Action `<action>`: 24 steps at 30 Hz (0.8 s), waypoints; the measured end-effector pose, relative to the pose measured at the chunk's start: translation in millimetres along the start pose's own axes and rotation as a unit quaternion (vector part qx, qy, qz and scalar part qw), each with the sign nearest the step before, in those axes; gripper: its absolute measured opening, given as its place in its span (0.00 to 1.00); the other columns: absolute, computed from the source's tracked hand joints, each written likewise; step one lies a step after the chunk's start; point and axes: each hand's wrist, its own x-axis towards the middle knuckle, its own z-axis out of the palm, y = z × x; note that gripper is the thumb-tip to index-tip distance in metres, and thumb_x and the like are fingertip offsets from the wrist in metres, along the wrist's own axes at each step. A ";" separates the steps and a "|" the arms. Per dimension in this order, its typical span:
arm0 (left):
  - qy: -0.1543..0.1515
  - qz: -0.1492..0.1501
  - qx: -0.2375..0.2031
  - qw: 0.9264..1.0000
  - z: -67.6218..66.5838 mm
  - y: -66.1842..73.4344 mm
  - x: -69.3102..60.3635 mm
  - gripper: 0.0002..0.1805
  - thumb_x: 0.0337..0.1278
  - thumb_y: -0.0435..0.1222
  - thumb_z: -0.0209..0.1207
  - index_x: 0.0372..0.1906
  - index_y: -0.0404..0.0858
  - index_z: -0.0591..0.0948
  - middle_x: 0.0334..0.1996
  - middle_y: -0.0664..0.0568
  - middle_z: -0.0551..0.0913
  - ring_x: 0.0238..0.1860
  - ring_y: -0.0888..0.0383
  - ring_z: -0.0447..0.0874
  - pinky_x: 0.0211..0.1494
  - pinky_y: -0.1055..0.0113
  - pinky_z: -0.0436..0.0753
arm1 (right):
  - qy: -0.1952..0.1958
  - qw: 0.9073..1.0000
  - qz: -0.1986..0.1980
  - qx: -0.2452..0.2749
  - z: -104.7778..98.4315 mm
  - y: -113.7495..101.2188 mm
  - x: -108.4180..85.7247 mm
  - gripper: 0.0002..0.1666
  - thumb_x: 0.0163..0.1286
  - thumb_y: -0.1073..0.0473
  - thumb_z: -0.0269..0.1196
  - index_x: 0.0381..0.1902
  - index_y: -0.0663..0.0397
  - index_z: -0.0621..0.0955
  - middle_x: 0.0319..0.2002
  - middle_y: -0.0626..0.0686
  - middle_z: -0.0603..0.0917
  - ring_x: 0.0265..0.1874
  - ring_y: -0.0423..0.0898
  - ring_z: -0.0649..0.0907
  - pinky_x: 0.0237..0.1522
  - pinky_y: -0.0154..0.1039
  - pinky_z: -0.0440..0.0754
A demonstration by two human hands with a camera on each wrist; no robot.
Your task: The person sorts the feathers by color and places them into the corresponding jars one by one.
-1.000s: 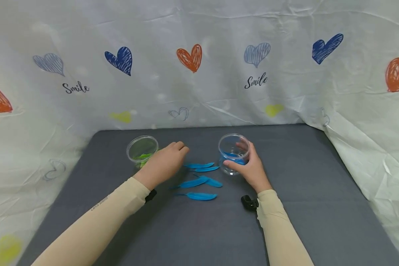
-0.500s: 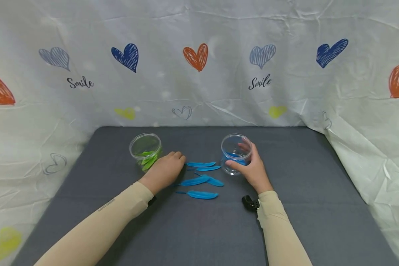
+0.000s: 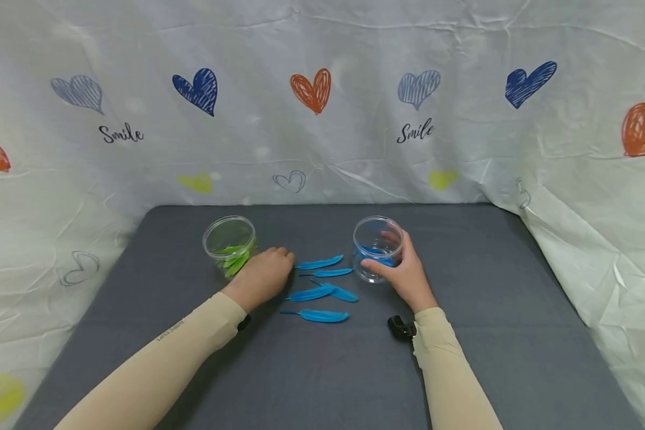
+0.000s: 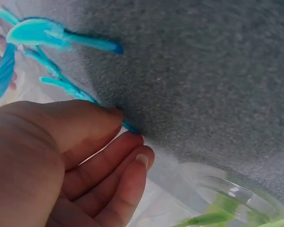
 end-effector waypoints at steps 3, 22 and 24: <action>-0.002 -0.004 -0.027 1.000 -1.1 -0.8 3.4 0.07 0.77 0.27 0.59 0.46 0.31 0.87 0.40 0.40 0.87 0.41 0.44 0.89 0.42 0.53 0.91 | 0.001 1.000 0.001 0.003 -1.3 -0.4 0.0 0.57 0.65 0.43 0.80 0.84 0.24 0.61 0.79 0.44 0.73 0.80 0.50 0.71 0.77 0.61 0.71; -0.045 -0.042 -0.116 0.991 -3.8 -1.7 15.3 0.17 0.60 0.27 0.62 0.20 0.43 0.72 0.21 0.49 0.73 0.23 0.55 0.67 0.28 0.61 0.70 | 0.002 1.000 0.000 -0.006 -1.2 -1.2 2.2 0.56 0.64 0.41 0.80 0.83 0.22 0.61 0.80 0.44 0.73 0.80 0.49 0.71 0.77 0.62 0.71; -0.051 -0.046 -0.121 0.990 -3.1 -0.5 14.9 0.17 0.60 0.27 0.63 0.19 0.43 0.71 0.20 0.50 0.72 0.23 0.55 0.66 0.28 0.61 0.69 | 0.002 1.000 0.001 -0.008 -0.8 -1.0 0.8 0.57 0.64 0.41 0.80 0.83 0.22 0.61 0.80 0.44 0.73 0.80 0.50 0.70 0.78 0.62 0.70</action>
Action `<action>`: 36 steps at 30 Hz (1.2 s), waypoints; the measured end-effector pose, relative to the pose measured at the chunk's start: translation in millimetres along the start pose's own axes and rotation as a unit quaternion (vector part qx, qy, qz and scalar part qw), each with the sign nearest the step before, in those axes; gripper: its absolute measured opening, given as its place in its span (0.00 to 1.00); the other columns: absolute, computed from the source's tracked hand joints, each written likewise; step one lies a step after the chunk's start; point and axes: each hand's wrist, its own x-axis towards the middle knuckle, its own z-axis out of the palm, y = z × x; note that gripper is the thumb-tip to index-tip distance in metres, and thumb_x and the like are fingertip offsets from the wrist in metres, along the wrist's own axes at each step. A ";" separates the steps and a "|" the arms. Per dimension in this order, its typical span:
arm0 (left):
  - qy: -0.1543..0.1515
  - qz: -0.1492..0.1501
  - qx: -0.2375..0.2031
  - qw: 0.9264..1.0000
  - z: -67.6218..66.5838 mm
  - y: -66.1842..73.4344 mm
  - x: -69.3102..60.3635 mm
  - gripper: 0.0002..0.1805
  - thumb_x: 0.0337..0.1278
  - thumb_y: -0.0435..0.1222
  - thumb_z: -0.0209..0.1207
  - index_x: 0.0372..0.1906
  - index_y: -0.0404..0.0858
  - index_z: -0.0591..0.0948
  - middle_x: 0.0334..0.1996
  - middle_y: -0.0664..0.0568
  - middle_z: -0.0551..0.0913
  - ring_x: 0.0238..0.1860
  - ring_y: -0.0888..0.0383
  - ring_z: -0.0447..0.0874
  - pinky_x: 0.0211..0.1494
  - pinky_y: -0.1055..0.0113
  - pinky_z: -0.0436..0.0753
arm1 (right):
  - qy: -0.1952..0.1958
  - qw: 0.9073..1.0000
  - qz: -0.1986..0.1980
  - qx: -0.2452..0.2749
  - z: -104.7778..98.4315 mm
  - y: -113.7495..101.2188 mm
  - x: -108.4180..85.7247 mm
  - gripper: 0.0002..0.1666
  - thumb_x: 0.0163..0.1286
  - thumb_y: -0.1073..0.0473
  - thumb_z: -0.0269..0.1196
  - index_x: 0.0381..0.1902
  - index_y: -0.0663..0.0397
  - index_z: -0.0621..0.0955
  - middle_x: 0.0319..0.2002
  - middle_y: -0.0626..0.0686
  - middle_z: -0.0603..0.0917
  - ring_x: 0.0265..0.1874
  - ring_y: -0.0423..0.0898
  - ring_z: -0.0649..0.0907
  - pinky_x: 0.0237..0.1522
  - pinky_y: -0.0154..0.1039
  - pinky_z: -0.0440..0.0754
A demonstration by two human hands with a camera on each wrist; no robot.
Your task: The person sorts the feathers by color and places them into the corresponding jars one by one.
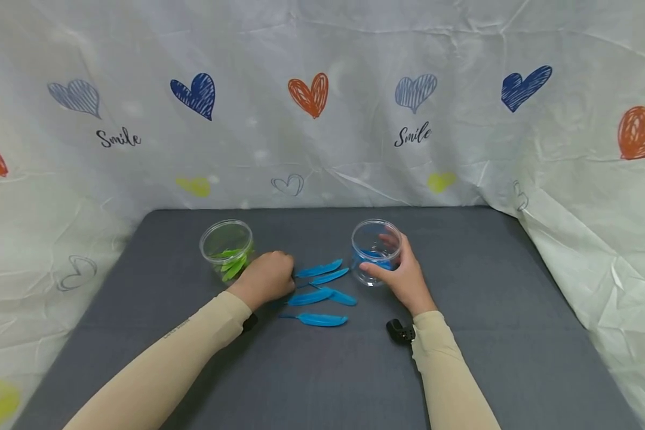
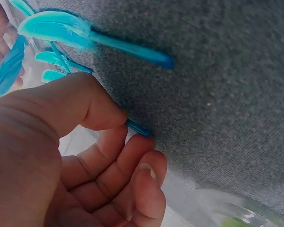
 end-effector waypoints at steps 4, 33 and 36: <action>0.005 -0.006 -0.007 1.000 -3.5 1.4 0.7 0.18 0.59 0.28 0.64 0.19 0.44 0.70 0.18 0.52 0.68 0.21 0.57 0.63 0.27 0.62 0.67 | 0.003 1.000 -0.006 -0.003 -0.7 -1.9 0.1 0.57 0.65 0.41 0.80 0.84 0.23 0.61 0.79 0.45 0.73 0.80 0.50 0.71 0.77 0.63 0.70; 0.121 0.114 0.052 0.985 -124.0 41.2 21.3 0.05 0.63 0.29 0.61 0.33 0.41 0.78 0.27 0.53 0.76 0.28 0.55 0.73 0.31 0.63 0.73 | 0.001 1.000 0.003 0.001 3.6 1.7 3.0 0.58 0.64 0.39 0.80 0.84 0.23 0.60 0.80 0.47 0.72 0.79 0.51 0.72 0.79 0.62 0.70; 0.123 0.128 0.057 0.983 -128.5 49.7 27.0 0.04 0.64 0.30 0.62 0.35 0.41 0.79 0.29 0.52 0.78 0.30 0.55 0.75 0.33 0.62 0.78 | 0.008 1.000 0.008 -0.004 3.4 0.4 4.3 0.59 0.62 0.38 0.81 0.84 0.22 0.60 0.79 0.48 0.72 0.78 0.52 0.73 0.77 0.62 0.72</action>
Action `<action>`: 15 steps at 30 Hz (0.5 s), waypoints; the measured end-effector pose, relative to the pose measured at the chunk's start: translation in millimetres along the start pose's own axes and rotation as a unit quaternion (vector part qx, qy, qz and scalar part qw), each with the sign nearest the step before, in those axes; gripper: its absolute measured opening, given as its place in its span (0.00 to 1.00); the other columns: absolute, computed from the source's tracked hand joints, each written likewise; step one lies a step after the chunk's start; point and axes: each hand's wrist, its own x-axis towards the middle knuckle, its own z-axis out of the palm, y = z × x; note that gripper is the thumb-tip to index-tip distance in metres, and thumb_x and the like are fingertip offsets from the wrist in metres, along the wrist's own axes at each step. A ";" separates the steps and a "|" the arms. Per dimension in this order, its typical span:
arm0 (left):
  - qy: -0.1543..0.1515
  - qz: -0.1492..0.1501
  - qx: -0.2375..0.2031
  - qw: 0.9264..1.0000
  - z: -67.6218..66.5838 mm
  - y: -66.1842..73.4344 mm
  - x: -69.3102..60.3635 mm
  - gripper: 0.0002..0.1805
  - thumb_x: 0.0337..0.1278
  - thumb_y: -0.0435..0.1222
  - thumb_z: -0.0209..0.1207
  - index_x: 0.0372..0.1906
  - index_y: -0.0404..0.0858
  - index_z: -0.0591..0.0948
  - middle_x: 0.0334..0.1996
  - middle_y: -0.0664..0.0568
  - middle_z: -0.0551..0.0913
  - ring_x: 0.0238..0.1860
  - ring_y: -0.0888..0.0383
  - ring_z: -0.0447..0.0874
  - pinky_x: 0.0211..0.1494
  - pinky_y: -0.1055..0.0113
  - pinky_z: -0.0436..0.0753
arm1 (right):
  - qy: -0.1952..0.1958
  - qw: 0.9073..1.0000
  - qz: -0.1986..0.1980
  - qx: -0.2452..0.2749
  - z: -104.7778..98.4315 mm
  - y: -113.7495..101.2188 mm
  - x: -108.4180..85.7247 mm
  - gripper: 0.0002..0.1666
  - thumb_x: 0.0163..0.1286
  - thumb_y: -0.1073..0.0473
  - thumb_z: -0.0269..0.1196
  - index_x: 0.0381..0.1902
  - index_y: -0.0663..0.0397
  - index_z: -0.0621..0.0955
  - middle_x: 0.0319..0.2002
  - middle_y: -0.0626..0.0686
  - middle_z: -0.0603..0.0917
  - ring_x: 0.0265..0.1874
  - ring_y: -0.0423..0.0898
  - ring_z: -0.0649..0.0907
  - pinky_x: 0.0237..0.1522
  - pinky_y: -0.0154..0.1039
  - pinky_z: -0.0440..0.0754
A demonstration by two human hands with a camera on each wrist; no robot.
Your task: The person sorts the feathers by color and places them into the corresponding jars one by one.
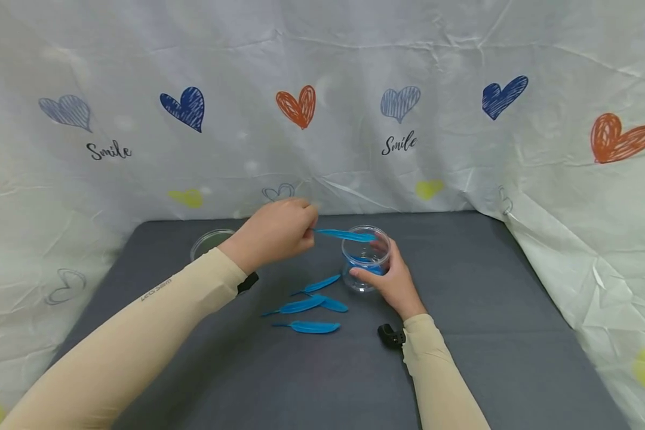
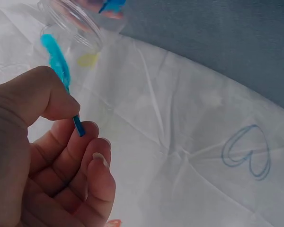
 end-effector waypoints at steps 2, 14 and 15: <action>-0.002 0.007 0.005 1.000 0.0 2.7 4.1 0.03 0.64 0.31 0.63 0.36 0.40 0.80 0.30 0.52 0.79 0.31 0.55 0.76 0.35 0.62 0.80 | 0.002 1.000 0.005 -0.003 0.4 0.0 0.4 0.60 0.62 0.37 0.81 0.84 0.22 0.59 0.79 0.48 0.72 0.77 0.52 0.73 0.76 0.61 0.74; -0.030 0.043 0.005 0.999 13.8 22.2 29.9 0.05 0.67 0.32 0.66 0.34 0.41 0.83 0.33 0.51 0.80 0.35 0.55 0.78 0.37 0.61 0.82 | -0.006 1.000 -0.007 0.008 -1.5 0.9 2.0 0.59 0.64 0.39 0.80 0.84 0.29 0.60 0.79 0.45 0.73 0.76 0.52 0.74 0.75 0.60 0.76; -0.033 0.046 0.005 0.998 15.7 24.6 32.3 0.05 0.67 0.33 0.66 0.34 0.42 0.83 0.33 0.51 0.80 0.35 0.54 0.77 0.38 0.61 0.83 | -0.006 1.000 -0.008 0.009 -1.6 1.2 1.8 0.59 0.64 0.39 0.80 0.84 0.29 0.60 0.79 0.46 0.73 0.77 0.52 0.74 0.75 0.61 0.75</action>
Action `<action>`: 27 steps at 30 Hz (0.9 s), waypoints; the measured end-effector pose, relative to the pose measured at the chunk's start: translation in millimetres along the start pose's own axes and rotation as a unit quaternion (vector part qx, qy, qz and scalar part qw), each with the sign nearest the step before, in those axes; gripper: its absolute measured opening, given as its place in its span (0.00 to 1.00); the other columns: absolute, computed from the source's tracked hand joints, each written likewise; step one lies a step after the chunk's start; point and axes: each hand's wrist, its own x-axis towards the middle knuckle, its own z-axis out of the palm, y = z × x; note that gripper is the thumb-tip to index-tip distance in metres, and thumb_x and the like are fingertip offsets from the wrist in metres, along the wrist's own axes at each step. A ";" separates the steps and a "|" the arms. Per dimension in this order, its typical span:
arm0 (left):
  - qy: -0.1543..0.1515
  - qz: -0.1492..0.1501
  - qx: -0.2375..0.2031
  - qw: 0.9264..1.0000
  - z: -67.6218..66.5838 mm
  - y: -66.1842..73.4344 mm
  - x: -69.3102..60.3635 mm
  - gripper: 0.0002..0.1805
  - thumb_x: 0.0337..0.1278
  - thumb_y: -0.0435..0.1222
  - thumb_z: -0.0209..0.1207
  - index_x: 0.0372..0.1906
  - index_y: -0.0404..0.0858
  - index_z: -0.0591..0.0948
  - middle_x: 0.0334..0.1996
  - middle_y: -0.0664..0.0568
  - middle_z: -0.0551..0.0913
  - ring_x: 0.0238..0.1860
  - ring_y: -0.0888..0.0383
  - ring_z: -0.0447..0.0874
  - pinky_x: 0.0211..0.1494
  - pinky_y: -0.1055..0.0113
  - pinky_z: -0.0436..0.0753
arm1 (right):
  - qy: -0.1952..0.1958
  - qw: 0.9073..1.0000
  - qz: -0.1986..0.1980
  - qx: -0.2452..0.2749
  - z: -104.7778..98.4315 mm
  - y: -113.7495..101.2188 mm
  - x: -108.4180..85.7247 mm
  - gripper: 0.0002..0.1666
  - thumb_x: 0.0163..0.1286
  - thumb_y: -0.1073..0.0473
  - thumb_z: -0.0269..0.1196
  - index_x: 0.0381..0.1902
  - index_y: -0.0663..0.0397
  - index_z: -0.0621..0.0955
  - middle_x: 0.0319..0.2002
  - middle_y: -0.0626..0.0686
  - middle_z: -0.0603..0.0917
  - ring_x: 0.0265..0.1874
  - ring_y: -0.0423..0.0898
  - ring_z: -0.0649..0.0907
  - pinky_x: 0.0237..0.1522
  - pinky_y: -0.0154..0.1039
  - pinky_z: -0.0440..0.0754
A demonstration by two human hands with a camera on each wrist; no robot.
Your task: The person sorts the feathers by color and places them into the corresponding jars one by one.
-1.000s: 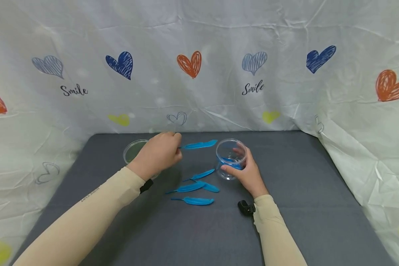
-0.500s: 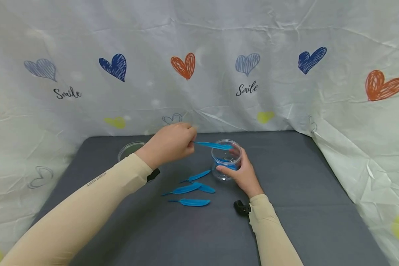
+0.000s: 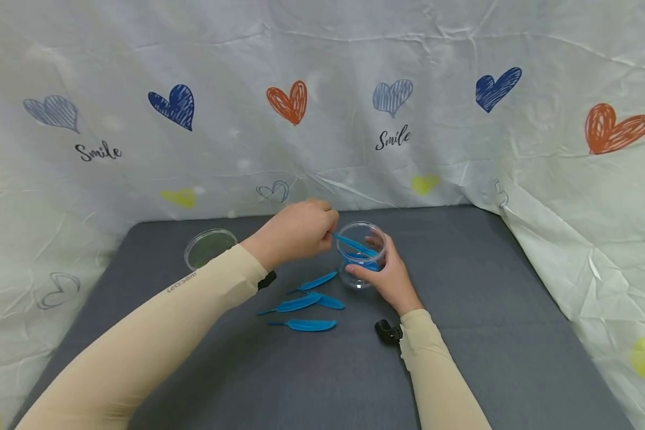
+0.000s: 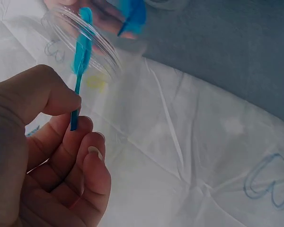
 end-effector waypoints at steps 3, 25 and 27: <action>-0.008 0.012 0.003 1.000 5.8 5.9 9.3 0.05 0.68 0.34 0.66 0.34 0.41 0.83 0.33 0.51 0.80 0.34 0.55 0.77 0.37 0.62 0.83 | 0.003 1.000 0.001 -0.001 -1.2 1.7 -0.3 0.59 0.63 0.40 0.81 0.84 0.29 0.61 0.78 0.46 0.73 0.77 0.52 0.73 0.76 0.61 0.75; -0.009 0.015 0.019 1.000 23.5 10.1 28.1 0.11 0.75 0.42 0.67 0.52 0.40 0.90 0.45 0.49 0.86 0.42 0.55 0.85 0.46 0.62 0.90 | -0.008 1.000 -0.002 0.006 0.4 0.5 0.8 0.58 0.65 0.41 0.80 0.84 0.26 0.59 0.80 0.46 0.72 0.78 0.53 0.74 0.74 0.61 0.76; 0.002 0.003 0.008 1.000 20.0 6.7 25.1 0.15 0.74 0.43 0.69 0.56 0.40 0.90 0.48 0.49 0.86 0.44 0.55 0.87 0.48 0.61 0.91 | -0.004 1.000 -0.003 0.003 -0.7 -0.2 2.0 0.58 0.65 0.41 0.80 0.84 0.26 0.60 0.79 0.46 0.72 0.77 0.53 0.74 0.74 0.61 0.76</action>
